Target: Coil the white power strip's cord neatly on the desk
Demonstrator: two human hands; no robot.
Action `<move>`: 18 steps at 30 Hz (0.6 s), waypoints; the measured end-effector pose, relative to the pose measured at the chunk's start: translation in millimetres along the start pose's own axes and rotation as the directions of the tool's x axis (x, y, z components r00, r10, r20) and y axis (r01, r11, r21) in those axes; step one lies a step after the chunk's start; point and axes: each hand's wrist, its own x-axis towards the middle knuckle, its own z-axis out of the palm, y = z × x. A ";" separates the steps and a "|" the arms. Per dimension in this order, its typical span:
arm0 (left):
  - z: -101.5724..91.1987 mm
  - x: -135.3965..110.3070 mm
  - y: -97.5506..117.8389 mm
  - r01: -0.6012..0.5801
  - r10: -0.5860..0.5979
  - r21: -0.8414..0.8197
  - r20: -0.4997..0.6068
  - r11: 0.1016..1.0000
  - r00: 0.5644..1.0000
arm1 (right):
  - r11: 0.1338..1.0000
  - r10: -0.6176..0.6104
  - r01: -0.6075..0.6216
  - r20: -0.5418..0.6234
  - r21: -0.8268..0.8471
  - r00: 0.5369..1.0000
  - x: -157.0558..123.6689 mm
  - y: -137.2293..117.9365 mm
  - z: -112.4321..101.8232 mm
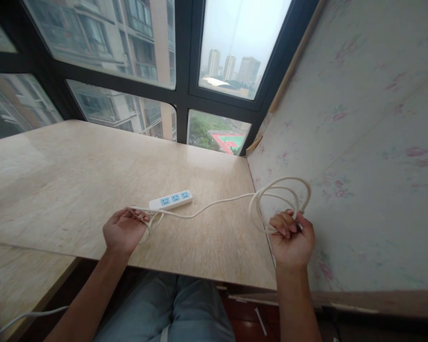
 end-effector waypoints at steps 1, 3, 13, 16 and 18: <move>-1.3 -2.4 -1.3 -0.010 0.006 0.063 0.061 0.998 0.998 | 1.000 0.000 0.000 -0.001 -0.024 1.000 -1.8 -0.5 2.8; -6.1 -7.5 -4.6 -0.071 0.022 0.243 0.196 0.967 0.980 | 0.998 0.002 -0.001 0.001 -0.060 1.000 -4.3 -1.1 8.0; -17.5 -40.6 -27.6 -0.737 -0.595 0.643 0.516 -0.207 0.617 | 0.998 0.061 -0.061 0.019 0.015 0.998 3.7 14.3 24.6; -8.9 -52.0 -39.6 -0.733 -0.605 0.630 0.487 -0.256 0.630 | 0.992 0.123 -0.124 0.028 0.032 0.992 -3.5 30.4 32.2; -2.8 -53.8 -51.7 -0.689 -0.557 0.705 0.510 -0.167 0.656 | 0.984 0.175 -0.175 0.040 0.014 0.984 -11.4 42.8 37.7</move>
